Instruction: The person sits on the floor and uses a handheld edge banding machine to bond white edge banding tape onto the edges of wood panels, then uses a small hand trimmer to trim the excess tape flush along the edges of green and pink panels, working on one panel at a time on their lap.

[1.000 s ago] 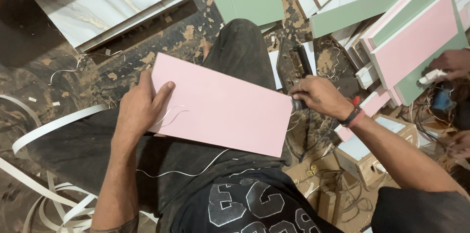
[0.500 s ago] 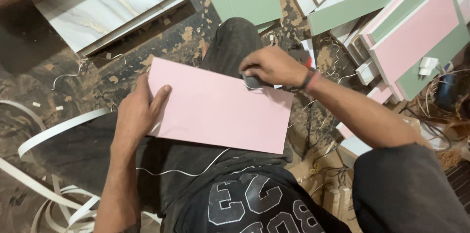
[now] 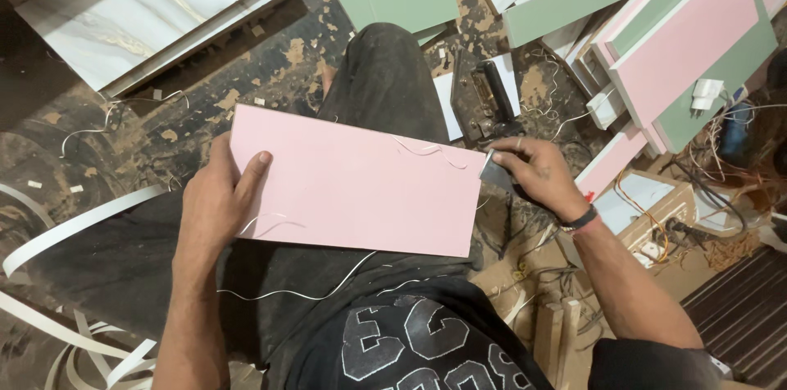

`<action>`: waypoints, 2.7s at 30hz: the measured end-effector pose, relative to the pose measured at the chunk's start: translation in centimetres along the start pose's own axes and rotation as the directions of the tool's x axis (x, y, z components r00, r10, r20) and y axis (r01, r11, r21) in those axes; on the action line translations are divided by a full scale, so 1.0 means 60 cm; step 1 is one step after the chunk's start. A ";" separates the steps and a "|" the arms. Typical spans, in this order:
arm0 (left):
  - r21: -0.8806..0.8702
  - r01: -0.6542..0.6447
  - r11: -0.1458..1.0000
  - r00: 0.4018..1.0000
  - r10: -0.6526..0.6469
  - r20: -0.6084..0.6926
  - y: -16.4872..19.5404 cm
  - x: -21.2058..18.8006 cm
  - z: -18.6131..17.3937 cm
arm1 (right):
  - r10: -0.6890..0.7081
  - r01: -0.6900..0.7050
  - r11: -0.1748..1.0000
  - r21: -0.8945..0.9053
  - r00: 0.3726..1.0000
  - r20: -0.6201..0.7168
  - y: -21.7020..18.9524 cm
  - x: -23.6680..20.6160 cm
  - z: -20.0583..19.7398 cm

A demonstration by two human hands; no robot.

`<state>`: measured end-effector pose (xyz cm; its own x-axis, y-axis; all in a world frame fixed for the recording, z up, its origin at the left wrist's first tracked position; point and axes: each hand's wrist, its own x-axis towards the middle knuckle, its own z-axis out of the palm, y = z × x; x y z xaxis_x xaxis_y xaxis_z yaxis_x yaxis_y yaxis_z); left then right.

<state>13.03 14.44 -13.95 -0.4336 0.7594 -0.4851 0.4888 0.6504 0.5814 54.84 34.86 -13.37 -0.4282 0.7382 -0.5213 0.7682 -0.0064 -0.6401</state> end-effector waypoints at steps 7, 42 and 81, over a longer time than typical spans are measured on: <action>-0.031 0.001 1.000 1.000 -0.002 -0.015 -0.005 -0.006 0.001 | 0.172 -0.164 0.974 -0.154 0.984 0.044 -0.020 0.019 0.000; -0.011 -0.221 0.975 0.973 0.220 -0.064 0.019 0.004 0.059 | -0.672 0.816 0.524 -0.246 0.573 0.470 -0.419 0.249 0.225; -0.579 -0.097 0.809 0.959 -0.080 -0.273 0.155 0.129 0.093 | -0.438 0.403 0.547 -0.734 0.885 0.159 -0.386 0.307 0.044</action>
<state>18.45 26.45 -15.91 -0.6617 0.6717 -0.3331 -0.0007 0.4437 0.8962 27.89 46.80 -9.63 -0.7914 0.5482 -0.2705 0.5965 0.7892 -0.1460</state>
